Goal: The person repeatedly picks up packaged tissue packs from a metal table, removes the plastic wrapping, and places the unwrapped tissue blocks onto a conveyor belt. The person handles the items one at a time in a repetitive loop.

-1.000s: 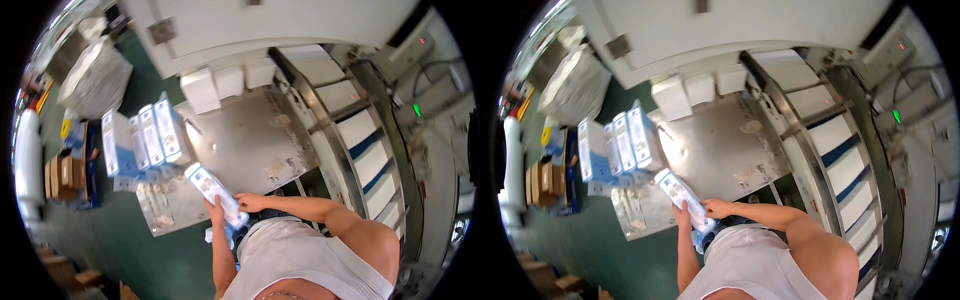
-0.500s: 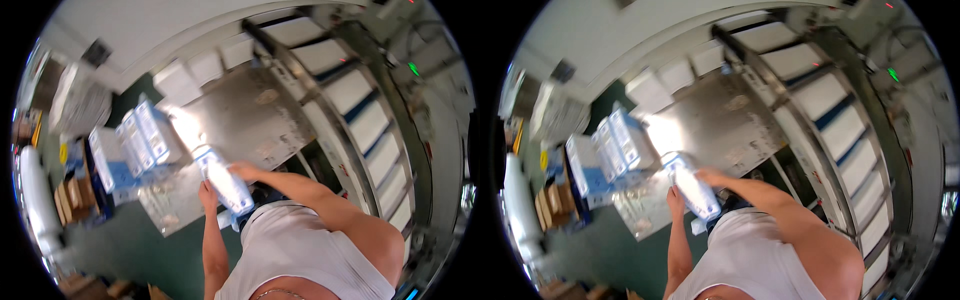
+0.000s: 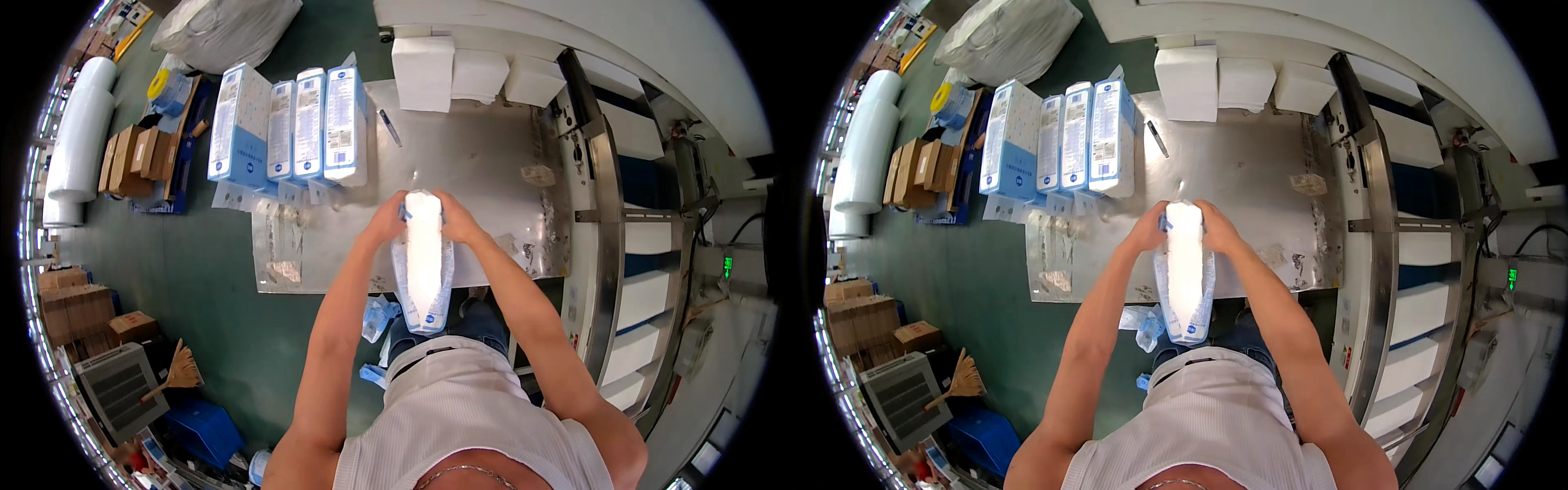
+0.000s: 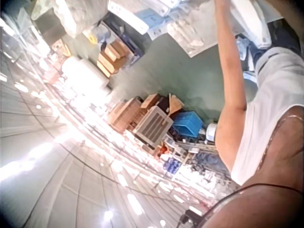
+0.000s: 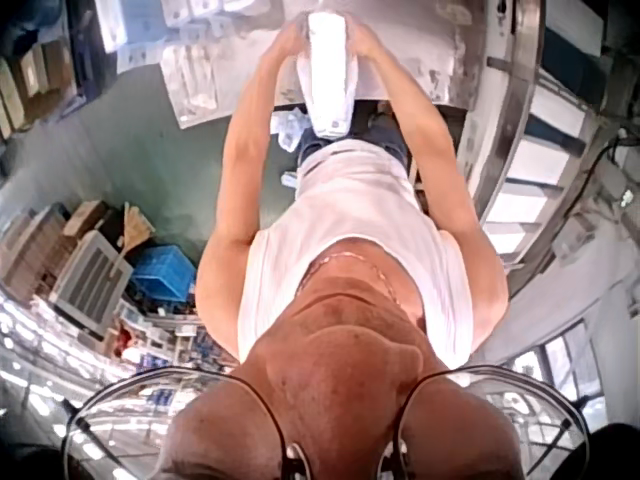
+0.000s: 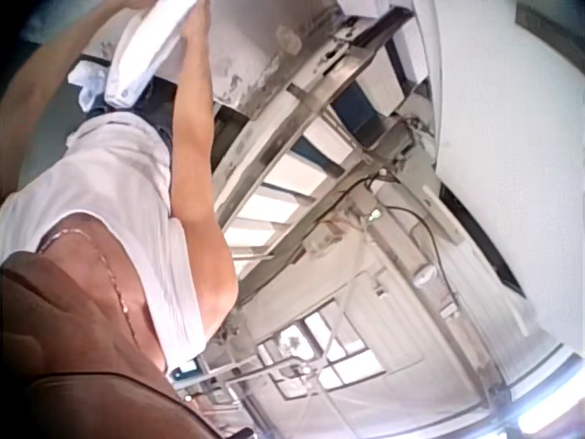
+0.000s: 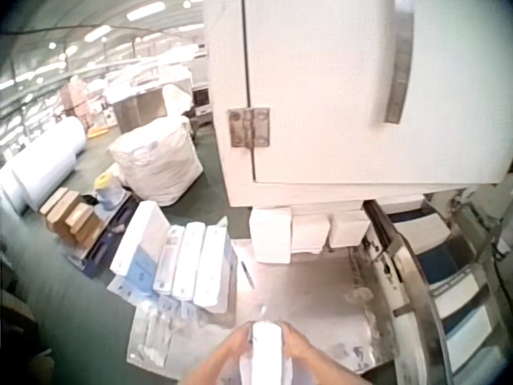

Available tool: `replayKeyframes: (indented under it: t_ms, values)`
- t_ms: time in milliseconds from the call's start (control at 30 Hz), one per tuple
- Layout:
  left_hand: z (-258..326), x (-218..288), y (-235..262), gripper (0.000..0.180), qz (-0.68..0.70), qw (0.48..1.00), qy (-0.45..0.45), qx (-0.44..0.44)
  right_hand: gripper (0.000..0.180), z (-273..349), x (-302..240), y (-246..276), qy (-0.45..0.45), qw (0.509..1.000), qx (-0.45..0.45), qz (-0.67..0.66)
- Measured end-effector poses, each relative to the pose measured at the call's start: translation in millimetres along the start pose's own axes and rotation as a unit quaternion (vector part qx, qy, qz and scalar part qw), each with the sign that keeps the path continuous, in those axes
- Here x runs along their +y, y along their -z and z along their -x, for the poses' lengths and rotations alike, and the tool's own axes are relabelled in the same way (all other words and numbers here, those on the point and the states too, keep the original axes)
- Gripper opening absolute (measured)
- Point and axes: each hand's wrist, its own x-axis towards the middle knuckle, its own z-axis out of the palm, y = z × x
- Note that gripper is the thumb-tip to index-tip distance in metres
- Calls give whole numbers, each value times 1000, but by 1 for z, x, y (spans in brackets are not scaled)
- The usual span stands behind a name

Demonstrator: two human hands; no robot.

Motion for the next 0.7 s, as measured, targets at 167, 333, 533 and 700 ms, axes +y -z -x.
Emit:
replayKeyframes:
  t_ms: [167,333,533,700]
  values:
    - [-7,-18,4,49,29,996,47,-65,25,-16,-6,19,-176,970,-131,-102]
    - [-16,-35,-7,54,341,906,249,13,27,-22,44,-11,-259,943,-55,-200]
    - [80,-52,-76,44,90,951,263,134,49,73,21,-37,-256,965,-18,-51]
    - [203,-21,-116,33,160,927,338,40,49,163,-26,-16,-402,887,-176,-147]
